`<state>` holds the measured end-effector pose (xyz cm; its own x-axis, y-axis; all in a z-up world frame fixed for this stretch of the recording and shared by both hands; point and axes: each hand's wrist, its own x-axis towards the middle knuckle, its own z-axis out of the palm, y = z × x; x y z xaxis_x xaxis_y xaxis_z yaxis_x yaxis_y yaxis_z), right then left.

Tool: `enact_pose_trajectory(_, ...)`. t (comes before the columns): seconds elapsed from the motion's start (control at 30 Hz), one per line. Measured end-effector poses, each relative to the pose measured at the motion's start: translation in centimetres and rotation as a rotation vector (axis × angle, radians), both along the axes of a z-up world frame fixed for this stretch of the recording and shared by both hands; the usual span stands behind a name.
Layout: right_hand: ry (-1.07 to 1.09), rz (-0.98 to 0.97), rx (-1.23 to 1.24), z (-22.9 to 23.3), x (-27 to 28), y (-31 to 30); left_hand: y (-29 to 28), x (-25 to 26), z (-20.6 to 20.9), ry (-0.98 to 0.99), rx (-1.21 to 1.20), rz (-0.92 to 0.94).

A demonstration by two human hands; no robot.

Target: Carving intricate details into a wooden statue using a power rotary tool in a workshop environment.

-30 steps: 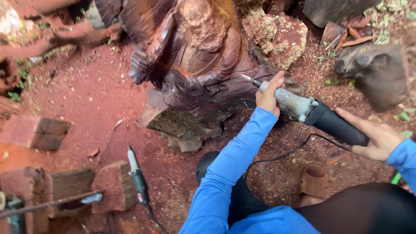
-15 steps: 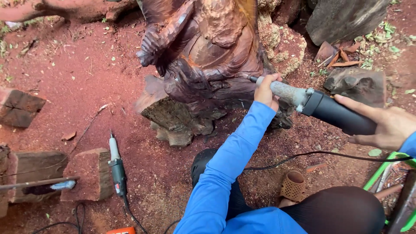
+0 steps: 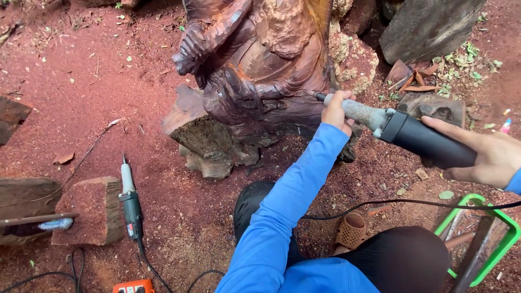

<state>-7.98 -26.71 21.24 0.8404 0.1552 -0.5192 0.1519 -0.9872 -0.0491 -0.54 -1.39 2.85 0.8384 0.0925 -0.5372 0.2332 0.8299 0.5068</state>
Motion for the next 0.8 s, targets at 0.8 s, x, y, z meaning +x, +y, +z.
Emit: enact_pose_trajectory(0.8,0.036,-0.131,0.74,-18.3,-9.1,1.0,2.7,-4.8,-2.4,0.033,0.38,-0.013)
